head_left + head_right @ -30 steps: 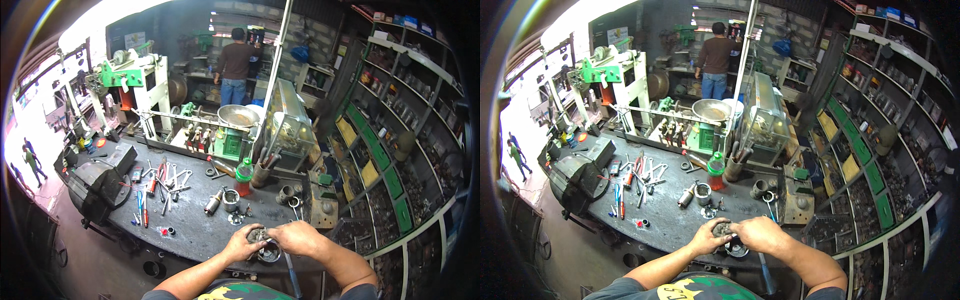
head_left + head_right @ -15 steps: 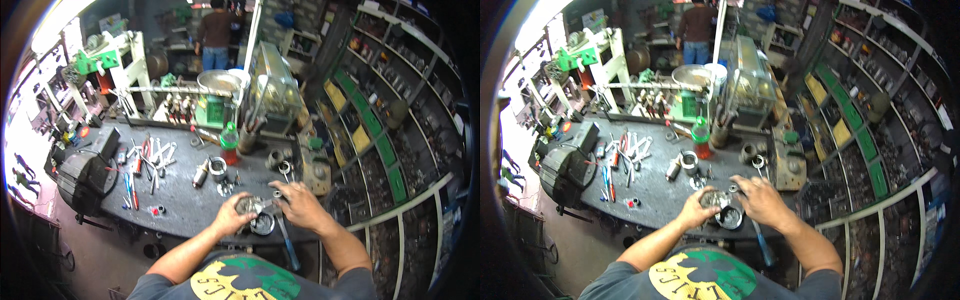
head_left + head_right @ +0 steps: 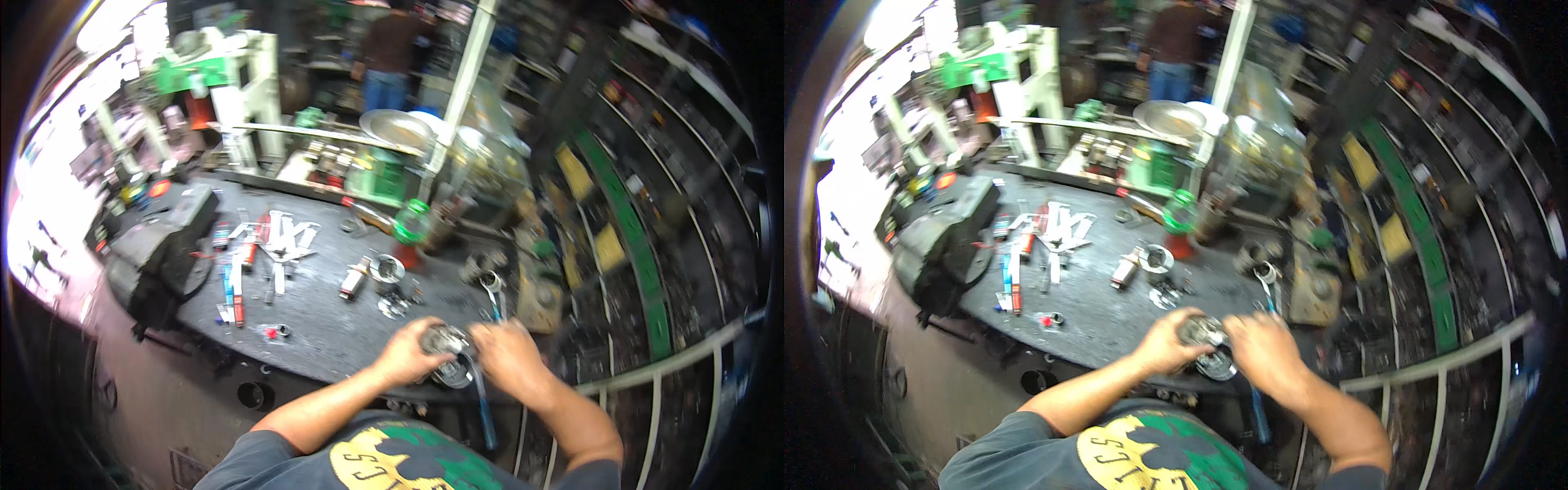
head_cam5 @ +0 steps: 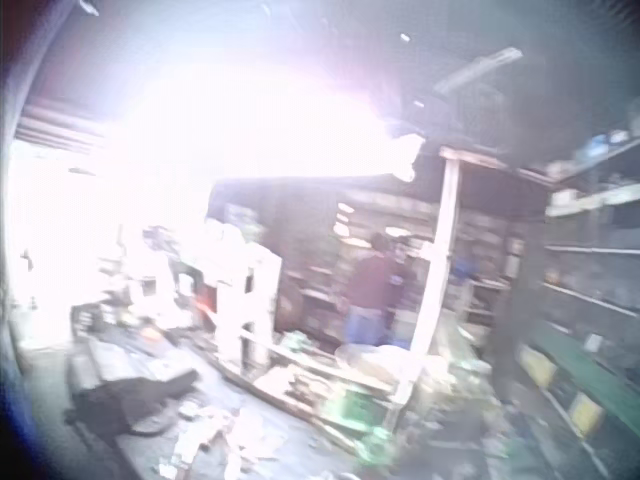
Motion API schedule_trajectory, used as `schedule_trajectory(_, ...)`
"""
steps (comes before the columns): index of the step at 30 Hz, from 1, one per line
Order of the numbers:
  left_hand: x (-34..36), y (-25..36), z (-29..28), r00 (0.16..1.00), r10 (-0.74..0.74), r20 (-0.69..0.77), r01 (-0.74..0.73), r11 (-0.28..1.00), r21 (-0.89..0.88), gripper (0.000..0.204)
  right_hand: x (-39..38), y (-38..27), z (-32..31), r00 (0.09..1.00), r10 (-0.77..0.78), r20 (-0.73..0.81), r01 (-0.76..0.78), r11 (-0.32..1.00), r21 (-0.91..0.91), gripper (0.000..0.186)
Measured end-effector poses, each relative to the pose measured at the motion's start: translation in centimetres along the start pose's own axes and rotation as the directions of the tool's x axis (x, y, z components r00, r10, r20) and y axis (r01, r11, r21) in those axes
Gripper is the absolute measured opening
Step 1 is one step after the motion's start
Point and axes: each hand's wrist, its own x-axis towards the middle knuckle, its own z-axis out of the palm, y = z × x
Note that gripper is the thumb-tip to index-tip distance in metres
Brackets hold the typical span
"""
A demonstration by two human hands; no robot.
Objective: The person disassembles a small mechanical component on a workbench using a screwdriver and wrench. They remove screws, separate parts, wipe surfaces with a cloth, and reassemble the unit, placing tools and parts on the bench throughout.
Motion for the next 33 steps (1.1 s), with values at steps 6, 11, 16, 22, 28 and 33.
schedule_trajectory(6,-0.2,3.3,0.8,0.996,-0.084,-0.032,0.087,0.99,0.113,0.065,0.0,-0.1,-0.2,0.974,0.218,0.058,-0.218,0.976,-0.018,0.025)
schedule_trajectory(11,-0.8,3.4,1.0,0.982,-0.178,-0.07,0.181,0.983,0.035,0.061,0.9,-3.0,-1.4,0.969,0.243,0.042,-0.243,0.97,0.004,0.022)
schedule_trajectory(16,-0.2,2.0,1.3,0.994,-0.096,-0.057,0.092,0.993,-0.071,0.059,1.2,-3.4,-2.7,0.968,0.238,0.083,-0.242,0.969,0.047,0.03)
schedule_trajectory(22,-0.5,2.7,1.4,0.992,-0.106,-0.068,0.104,0.994,-0.041,0.059,1.5,-3.3,-3.1,0.966,0.236,0.105,-0.244,0.967,0.076,0.039)
schedule_trajectory(28,-0.4,2.2,1.1,0.992,-0.119,-0.037,0.119,0.993,0.005,0.065,0.9,-2.3,-0.8,0.958,0.279,-0.061,-0.263,0.946,0.191,0.032)
schedule_trajectory(33,-0.1,1.9,1.0,0.991,-0.134,0.003,0.134,0.99,-0.036,0.065,0.3,-1.3,-2.5,0.971,0.237,-0.024,-0.226,0.949,0.221,0.022)
